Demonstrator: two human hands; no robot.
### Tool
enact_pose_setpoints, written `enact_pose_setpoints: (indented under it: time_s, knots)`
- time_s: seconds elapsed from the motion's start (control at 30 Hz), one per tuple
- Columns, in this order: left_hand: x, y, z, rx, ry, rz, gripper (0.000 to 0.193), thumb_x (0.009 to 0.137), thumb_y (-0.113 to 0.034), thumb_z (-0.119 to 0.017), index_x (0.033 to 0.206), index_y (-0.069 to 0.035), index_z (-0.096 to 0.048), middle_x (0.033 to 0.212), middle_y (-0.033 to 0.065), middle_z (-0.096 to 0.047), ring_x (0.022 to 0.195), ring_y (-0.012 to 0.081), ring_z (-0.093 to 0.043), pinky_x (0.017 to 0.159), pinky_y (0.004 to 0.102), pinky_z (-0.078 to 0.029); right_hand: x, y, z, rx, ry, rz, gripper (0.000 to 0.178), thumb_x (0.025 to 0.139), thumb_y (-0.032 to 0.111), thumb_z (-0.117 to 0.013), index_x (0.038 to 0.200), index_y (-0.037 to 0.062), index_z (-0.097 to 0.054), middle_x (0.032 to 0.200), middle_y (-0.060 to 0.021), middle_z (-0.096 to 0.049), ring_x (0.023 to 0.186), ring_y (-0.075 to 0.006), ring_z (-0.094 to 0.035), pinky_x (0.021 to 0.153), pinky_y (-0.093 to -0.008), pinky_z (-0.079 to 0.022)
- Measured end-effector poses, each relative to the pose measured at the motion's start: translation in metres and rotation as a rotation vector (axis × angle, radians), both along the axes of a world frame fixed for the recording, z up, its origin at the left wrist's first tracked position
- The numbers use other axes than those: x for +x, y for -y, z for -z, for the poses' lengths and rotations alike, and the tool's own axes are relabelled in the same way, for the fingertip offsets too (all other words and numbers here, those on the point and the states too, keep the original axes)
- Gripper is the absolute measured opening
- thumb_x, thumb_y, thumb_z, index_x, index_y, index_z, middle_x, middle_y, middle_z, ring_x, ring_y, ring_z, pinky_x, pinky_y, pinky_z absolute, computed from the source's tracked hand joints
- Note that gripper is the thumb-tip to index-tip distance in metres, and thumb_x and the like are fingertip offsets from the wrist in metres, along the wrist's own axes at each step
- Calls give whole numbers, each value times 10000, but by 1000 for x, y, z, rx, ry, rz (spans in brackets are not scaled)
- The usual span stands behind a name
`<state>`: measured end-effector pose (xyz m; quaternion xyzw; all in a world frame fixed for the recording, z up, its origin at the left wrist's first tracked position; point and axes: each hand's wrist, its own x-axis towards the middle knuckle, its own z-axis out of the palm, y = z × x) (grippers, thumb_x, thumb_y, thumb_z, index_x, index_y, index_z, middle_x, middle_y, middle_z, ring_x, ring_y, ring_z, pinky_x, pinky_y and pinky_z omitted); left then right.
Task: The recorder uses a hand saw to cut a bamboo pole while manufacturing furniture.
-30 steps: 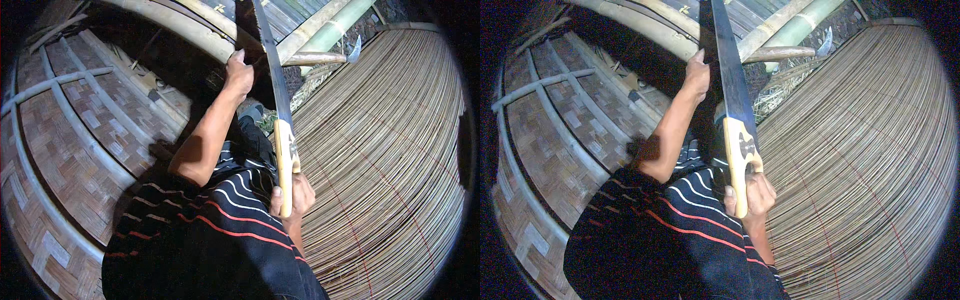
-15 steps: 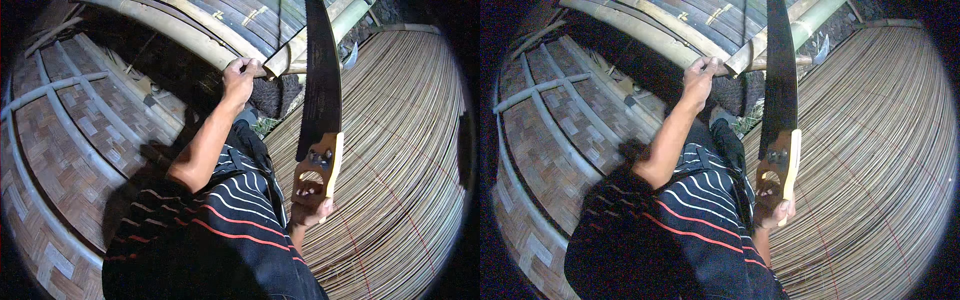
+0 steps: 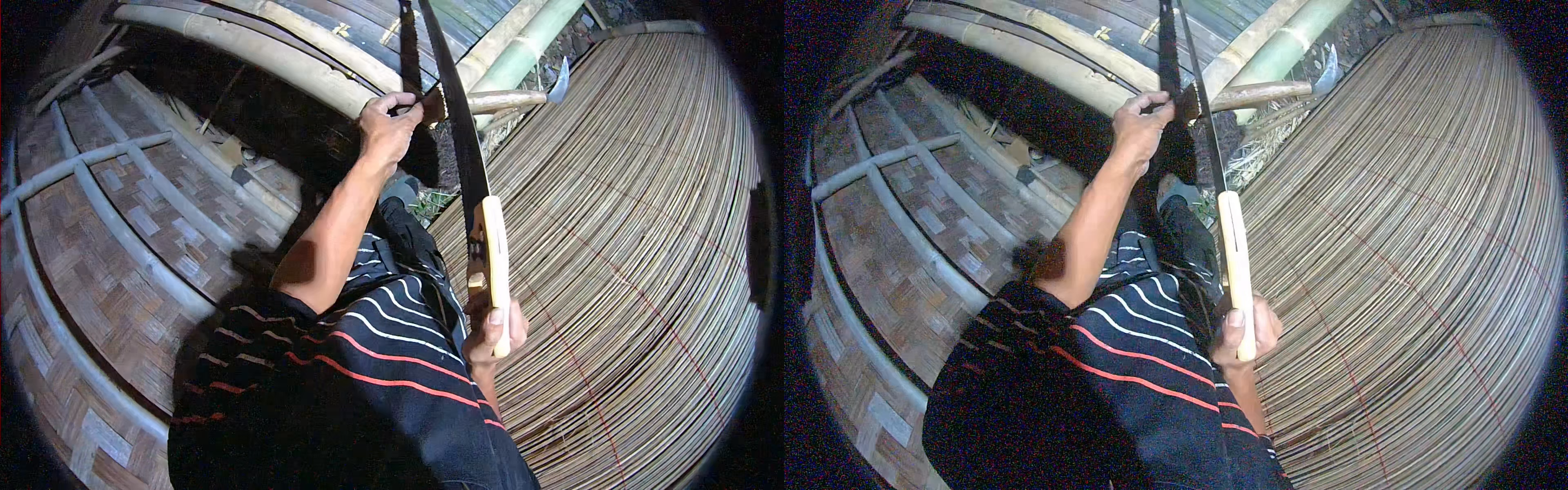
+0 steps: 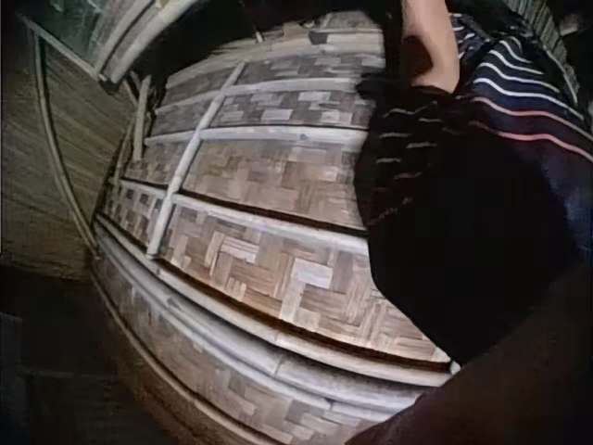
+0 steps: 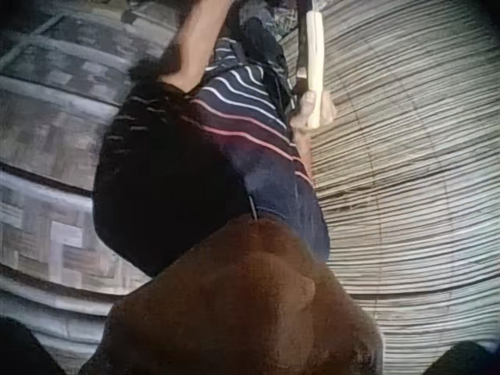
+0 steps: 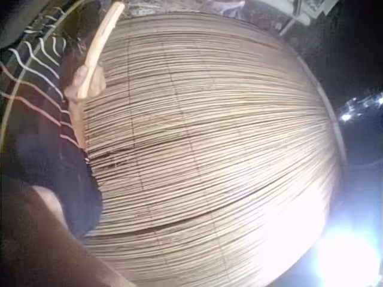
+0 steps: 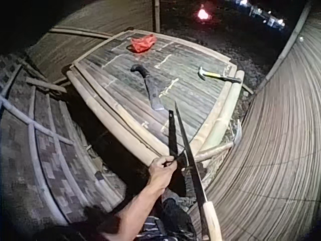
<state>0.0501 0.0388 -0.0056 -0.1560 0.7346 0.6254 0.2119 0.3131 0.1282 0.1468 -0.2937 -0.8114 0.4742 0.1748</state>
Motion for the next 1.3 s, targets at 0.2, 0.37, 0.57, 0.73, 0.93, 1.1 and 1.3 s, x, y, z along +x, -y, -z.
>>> enact_pose_setpoints:
  time_s: [0.2, 0.37, 0.57, 0.73, 0.93, 1.1, 1.3]
  knots:
    - [-2, 2, 26, 126, -21, -97, 179, 822, -33, -759, 983, 43, -740, 810, 28, -642, 693, 90, -578, 594, 268, -461, -2, 8, -5, -23, -24, -48, 329, 898, 234, -599, 863, -86, -667, 661, -115, -580, 522, -200, -530, 511, -327, -410]
    - [-8, 6, 38, 324, 45, -126, 43, 835, -35, -736, 858, -7, -713, 644, -47, -552, 550, 45, -477, 470, 261, -339, -1, 10, -21, 51, -19, -154, 252, 857, 178, -621, 839, -71, -653, 649, -119, -569, 507, -225, -526, 505, -336, -419]
    - [-9, -4, 9, 230, 58, -116, 60, 821, 6, -664, 792, -41, -686, 624, -68, -499, 513, 34, -398, 449, 272, -254, 29, 27, -35, 73, 7, -149, 269, 853, 209, -608, 780, -50, -615, 641, -123, -553, 507, -232, -531, 498, -351, -422]
    - [-10, 7, 15, 321, 43, -129, 98, 833, -4, -690, 755, -62, -678, 601, -66, -500, 466, 37, -393, 424, 269, -236, 26, 25, -25, 83, -52, -118, 312, 836, 227, -624, 838, -82, -669, 659, -132, -587, 501, -246, -535, 495, -343, -422]
    - [1, -17, 21, 167, -40, -60, 69, 794, -48, -684, 726, -55, -676, 656, -74, -530, 575, 53, -456, 504, 275, -326, 35, 26, -7, 79, -16, -113, 256, 829, 177, -623, 798, -76, -648, 657, -150, -585, 485, -242, -520, 478, -348, -404]
    - [-20, 9, 54, 102, -57, 10, 139, 830, -81, -647, 694, -107, -656, 596, -75, -510, 530, 55, -411, 471, 315, -280, 29, 26, -10, 50, -50, -176, 284, 839, 174, -633, 832, -107, -668, 687, -170, -622, 506, -245, -565, 494, -335, -434]
    - [-12, 1, 59, 207, -71, -15, 127, 810, -69, -632, 689, -104, -651, 593, -80, -470, 517, 61, -386, 472, 301, -254, 28, 19, -4, 178, -1, -242, 282, 849, 178, -618, 836, -100, -668, 665, -144, -598, 504, -241, -549, 487, -345, -422]
